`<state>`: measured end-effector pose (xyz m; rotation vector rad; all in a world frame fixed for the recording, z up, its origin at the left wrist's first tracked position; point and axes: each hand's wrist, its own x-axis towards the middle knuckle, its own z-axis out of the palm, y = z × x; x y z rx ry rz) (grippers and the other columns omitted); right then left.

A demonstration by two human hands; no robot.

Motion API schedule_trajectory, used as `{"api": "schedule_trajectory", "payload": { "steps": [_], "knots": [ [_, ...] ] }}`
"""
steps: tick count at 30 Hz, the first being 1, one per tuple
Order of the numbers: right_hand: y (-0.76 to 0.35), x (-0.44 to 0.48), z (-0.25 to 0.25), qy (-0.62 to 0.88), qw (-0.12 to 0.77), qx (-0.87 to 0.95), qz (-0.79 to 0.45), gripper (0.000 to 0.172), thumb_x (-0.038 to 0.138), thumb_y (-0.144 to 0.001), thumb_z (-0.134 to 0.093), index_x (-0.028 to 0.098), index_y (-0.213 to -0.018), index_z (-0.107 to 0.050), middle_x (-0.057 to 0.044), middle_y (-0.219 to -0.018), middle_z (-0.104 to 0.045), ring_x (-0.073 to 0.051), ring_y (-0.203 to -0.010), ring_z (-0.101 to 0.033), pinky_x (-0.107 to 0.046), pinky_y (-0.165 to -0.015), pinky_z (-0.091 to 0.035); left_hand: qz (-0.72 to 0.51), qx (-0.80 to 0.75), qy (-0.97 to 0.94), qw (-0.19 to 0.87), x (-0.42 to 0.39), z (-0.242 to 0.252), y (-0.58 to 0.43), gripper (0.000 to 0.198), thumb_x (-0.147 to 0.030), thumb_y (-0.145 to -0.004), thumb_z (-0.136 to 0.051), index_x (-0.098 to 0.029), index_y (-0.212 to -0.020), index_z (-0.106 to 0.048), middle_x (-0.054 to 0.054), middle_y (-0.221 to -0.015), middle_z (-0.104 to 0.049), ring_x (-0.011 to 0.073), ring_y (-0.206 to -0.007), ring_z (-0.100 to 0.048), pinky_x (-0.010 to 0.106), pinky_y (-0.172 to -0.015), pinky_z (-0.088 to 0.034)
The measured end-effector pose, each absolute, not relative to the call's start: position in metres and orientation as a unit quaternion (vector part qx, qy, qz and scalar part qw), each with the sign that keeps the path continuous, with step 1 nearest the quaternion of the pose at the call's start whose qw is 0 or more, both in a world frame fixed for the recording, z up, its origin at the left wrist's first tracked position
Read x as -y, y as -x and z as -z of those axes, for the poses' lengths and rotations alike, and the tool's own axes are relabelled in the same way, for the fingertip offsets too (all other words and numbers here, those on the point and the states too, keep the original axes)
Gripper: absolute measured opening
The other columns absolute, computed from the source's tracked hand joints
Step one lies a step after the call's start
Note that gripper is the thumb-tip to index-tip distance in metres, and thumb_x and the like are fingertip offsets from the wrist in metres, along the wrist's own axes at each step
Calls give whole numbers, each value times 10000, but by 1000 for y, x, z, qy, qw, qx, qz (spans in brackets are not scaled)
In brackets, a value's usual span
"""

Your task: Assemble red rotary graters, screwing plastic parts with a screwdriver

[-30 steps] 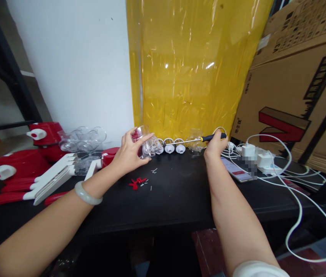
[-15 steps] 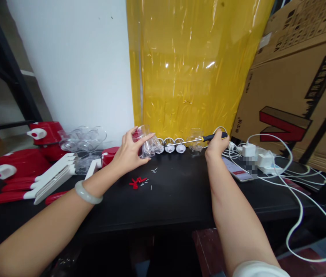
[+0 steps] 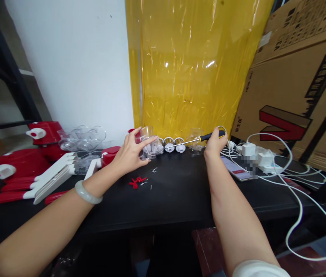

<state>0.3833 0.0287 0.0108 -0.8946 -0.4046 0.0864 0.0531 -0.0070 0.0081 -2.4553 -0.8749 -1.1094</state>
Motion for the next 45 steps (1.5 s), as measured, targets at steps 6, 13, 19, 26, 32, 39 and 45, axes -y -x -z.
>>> {"api": "schedule_trajectory", "payload": {
  "steps": [6, 13, 19, 26, 32, 39, 45],
  "knots": [
    [-383, -28, -11, 427, 880, 200, -53, 166, 346, -814, -547, 226, -774, -440, 64, -649, -423, -89, -510, -460, -183, -361, -366, 382, 307, 862, 134, 7, -8, -52, 908, -217, -615, -779, -428, -1411, -397, 52, -1510, -177, 390, -1360, -292, 596, -1064, -384],
    [-380, -28, -9, 409, 883, 225, -47, 229, 399, -789, -574, 232, -777, -418, 76, -652, -400, -79, -490, -439, -188, -377, -380, 392, 303, 859, 127, 6, -7, -53, 887, -238, -596, -799, -435, -1380, -437, 50, -1506, -194, 396, -1355, -306, 592, -1059, -391],
    [-376, -29, -9, 420, 876, 230, -61, 180, 359, -795, -544, 229, -767, -422, 75, -633, -401, -82, -472, -422, -189, -355, -369, 387, 301, 862, 128, 5, -6, -53, 884, -243, -602, -796, -433, -1385, -432, 49, -1507, -181, 399, -1364, -286, 590, -1064, -391],
    [-374, -30, -7, 414, 876, 237, -70, 230, 404, -782, -576, 220, -787, -438, 81, -644, -392, -72, -483, -422, -180, -365, -382, 386, 297, 864, 129, 5, -5, -53, 862, -225, -608, -779, -432, -1376, -446, 45, -1508, -176, 395, -1358, -295, 587, -1061, -393],
    [-373, -31, -5, 383, 881, 262, -93, 321, 463, -742, -628, 226, -845, -438, 80, -671, -406, -69, -492, -428, -173, -363, -354, 388, 305, 864, 100, 4, -4, -53, 874, -241, -601, -786, -423, -1383, -440, 51, -1484, -199, 396, -1356, -280, 587, -1064, -388],
    [-374, -35, -3, 324, 894, 293, -94, 499, 521, -669, -710, 266, -952, -387, 78, -778, -497, -50, -487, -465, -166, -384, -329, 375, 329, 865, 57, 7, -7, -52, 907, -265, -605, -798, -434, -1403, -401, 43, -1469, -175, 398, -1352, -277, 584, -1093, -356],
    [-370, -31, -9, 291, 898, 303, -130, 416, 500, -687, -701, 249, -912, -457, 107, -652, -497, -44, -403, -441, -186, -398, -382, 380, 337, 860, 43, 4, -6, -52, 929, -288, -585, -814, -430, -1404, -399, 47, -1448, -170, 390, -1359, -266, 567, -1106, -351]
  ]
}}
